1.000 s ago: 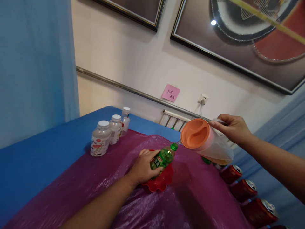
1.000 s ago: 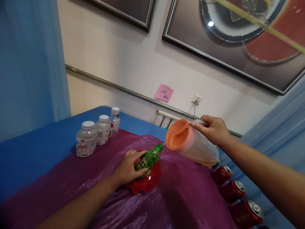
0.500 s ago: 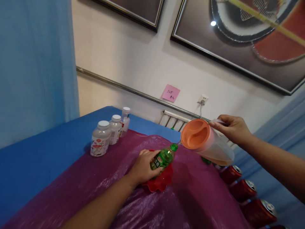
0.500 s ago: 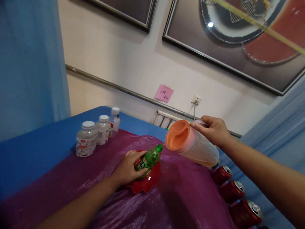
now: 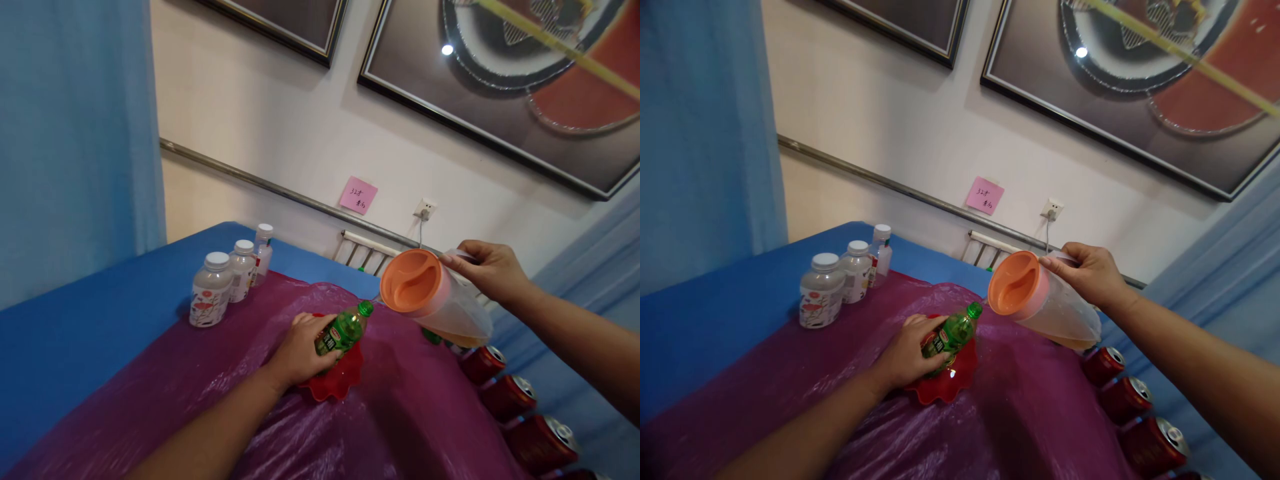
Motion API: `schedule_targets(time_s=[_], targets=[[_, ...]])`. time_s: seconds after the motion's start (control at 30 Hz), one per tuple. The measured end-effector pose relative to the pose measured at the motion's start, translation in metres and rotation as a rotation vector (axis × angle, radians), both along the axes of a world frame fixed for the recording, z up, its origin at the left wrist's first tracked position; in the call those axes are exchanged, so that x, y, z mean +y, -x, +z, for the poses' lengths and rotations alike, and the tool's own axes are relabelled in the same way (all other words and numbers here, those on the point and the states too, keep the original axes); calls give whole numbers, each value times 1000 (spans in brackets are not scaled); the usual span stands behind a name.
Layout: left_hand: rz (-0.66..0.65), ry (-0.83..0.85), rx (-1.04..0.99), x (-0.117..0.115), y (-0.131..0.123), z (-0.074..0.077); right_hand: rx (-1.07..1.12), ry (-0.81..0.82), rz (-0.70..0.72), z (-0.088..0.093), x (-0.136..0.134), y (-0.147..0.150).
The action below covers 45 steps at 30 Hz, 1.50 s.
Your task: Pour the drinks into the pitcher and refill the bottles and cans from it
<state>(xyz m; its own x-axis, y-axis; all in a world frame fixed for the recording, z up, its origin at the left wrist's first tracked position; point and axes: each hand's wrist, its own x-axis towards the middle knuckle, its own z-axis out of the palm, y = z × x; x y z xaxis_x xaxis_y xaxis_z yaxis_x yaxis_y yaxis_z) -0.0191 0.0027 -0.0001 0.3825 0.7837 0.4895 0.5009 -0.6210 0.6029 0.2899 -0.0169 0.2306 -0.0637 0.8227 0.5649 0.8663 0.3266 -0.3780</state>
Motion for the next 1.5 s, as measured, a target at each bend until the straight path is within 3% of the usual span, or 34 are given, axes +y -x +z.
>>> schedule_targets(time_s=[1.5], targets=[[-1,-8,0,0,0,-3,19,13,-23,4,-1,2]])
